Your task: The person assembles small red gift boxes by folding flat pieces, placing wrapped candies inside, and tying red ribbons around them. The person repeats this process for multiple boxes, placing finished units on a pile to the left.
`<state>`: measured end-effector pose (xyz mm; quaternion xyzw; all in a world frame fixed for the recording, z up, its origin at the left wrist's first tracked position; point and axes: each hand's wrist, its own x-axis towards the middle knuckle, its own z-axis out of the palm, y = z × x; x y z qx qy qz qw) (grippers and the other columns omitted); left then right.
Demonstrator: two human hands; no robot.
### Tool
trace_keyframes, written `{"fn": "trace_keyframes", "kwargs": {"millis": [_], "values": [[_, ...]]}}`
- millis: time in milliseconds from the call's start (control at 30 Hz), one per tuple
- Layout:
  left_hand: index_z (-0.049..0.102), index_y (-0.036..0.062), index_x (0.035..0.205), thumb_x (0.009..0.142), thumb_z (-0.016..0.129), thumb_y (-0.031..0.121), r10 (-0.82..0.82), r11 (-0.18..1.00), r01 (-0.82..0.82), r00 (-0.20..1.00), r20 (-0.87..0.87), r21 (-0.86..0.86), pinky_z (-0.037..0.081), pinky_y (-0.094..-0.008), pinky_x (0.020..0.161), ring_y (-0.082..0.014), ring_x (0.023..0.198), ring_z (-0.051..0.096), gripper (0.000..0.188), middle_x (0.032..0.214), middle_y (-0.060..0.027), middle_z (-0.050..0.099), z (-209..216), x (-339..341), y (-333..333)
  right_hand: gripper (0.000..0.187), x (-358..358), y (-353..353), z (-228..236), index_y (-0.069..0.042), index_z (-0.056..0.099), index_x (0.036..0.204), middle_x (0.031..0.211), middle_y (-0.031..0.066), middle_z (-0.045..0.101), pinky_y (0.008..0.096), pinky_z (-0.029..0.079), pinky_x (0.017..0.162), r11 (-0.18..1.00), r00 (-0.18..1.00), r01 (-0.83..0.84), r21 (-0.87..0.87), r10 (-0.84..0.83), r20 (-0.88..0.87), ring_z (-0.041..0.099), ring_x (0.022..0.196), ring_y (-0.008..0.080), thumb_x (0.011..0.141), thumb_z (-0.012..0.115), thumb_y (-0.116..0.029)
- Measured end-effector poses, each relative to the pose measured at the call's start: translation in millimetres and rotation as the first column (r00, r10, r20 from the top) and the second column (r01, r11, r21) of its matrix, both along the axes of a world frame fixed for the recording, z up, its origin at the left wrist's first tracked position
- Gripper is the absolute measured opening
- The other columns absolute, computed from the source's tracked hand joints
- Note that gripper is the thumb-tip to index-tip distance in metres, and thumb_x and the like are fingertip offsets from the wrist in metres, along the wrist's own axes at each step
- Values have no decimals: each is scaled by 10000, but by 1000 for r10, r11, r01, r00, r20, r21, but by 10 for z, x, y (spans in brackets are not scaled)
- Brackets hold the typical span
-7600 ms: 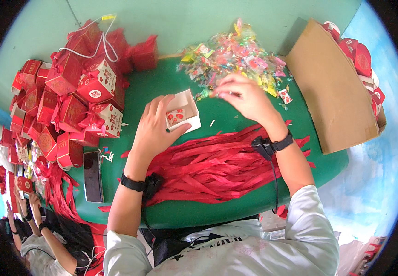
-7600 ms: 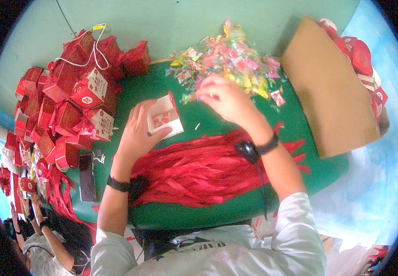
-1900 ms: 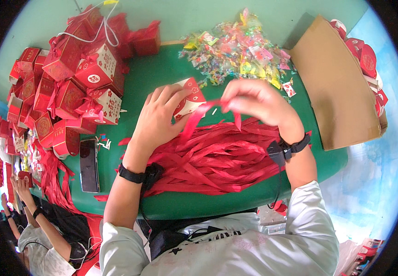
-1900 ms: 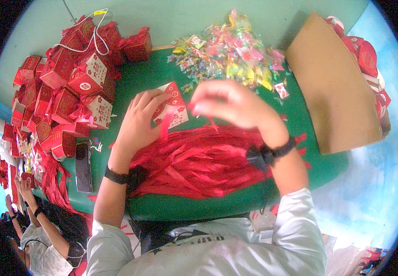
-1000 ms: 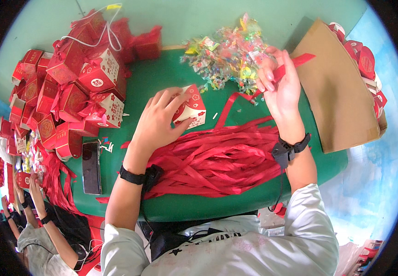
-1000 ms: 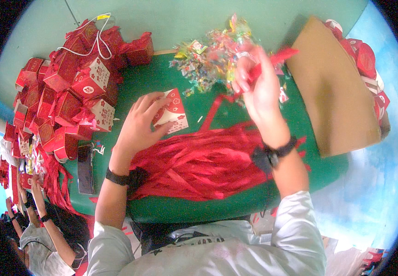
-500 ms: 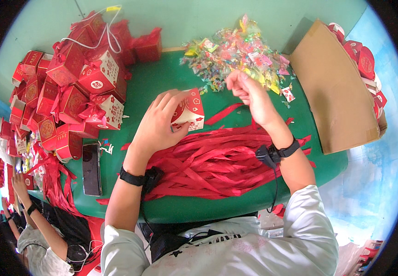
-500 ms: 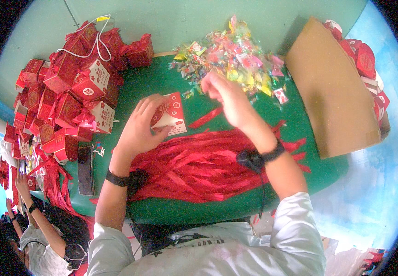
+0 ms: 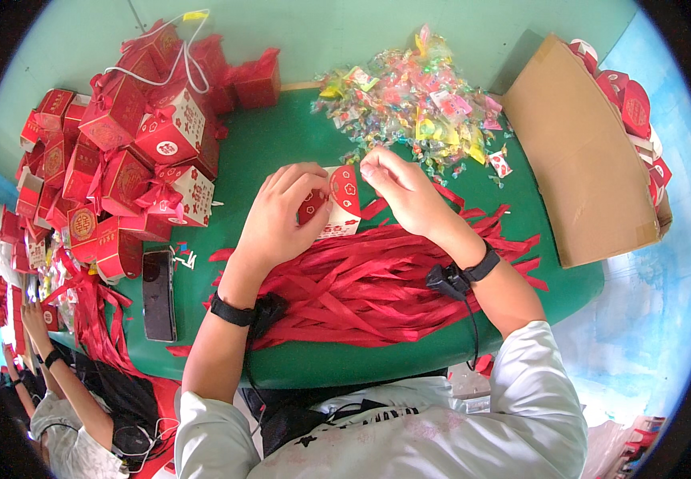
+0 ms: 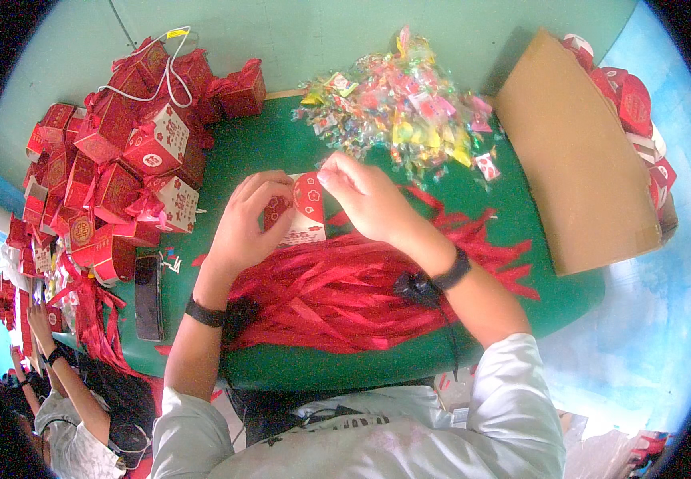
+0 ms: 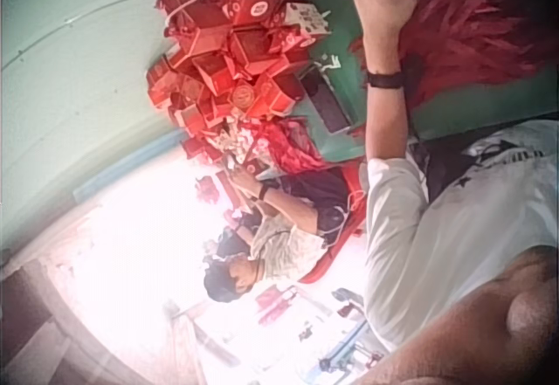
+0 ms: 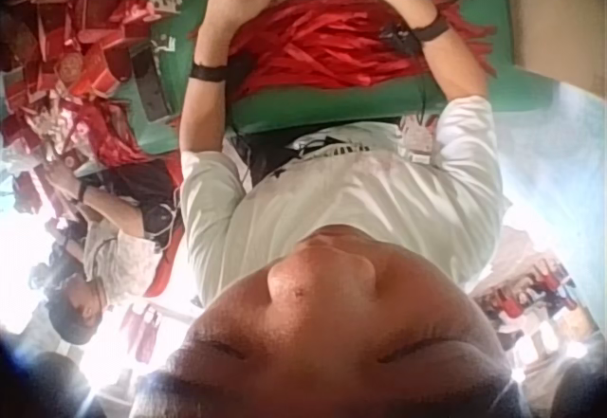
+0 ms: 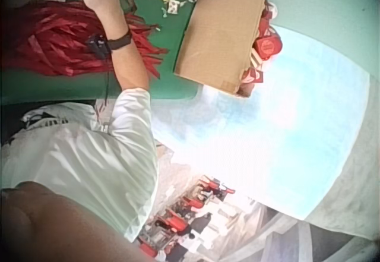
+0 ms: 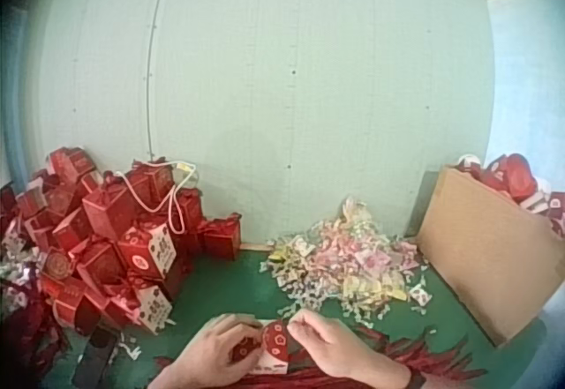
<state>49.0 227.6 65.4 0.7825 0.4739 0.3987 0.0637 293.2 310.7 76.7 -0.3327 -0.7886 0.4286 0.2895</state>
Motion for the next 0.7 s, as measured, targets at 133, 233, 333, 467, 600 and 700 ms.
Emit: {"fn": "trace_keyframes", "kwargs": {"millis": [133,233,333,467,600,700], "values": [[711,64,1128,882,833,106,74,986,-65,996,-50,153,524,-489,1057,-379,1183,680,278,1287,-160,707,9,32,31,504,15,41,-113,-74,570,1430,1121,79,657,366,478,763,992,991,-36,-120,20,-132,604,968,120,1214,418,-504],[719,101,1136,860,877,172,170,947,-147,984,-56,287,527,-494,1012,-359,1119,676,326,1250,-117,697,45,68,-44,728,-58,-122,47,-110,421,1616,1179,13,535,275,345,728,974,945,-103,-201,32,-327,430,873,111,1190,231,-670],[737,143,1182,838,925,266,150,911,-84,980,-134,405,535,-474,959,-303,1053,670,411,1201,-48,690,81,89,-138,888,-85,-341,288,-86,347,1698,1303,37,516,273,351,756,942,913,-179,-284,51,-404,439,895,123,1150,167,-762],[786,200,1262,805,957,355,95,890,27,965,-244,455,535,-424,882,-223,999,664,512,1165,-3,680,126,226,-249,991,-84,-565,362,-48,327,1701,1381,41,520,294,398,868,942,903,-233,-242,117,-412,482,1006,137,1114,114,-817],[811,211,1206,789,955,326,130,877,-2,964,-233,481,516,-383,820,-169,930,643,456,1098,39,650,153,354,-356,952,-133,-693,360,-36,351,1693,1494,62,507,348,396,1105,916,882,-263,-302,101,-460,515,1206,167,1138,115,-774],[820,211,1123,770,942,269,135,860,-13,970,-203,510,507,-365,781,-153,886,628,378,1031,50,641,140,469,-359,873,-153,-725,303,-38,410,1655,1490,62,516,365,374,1161,907,871,-283,-311,108,-480,508,1229,175,1172,121,-705]]}}
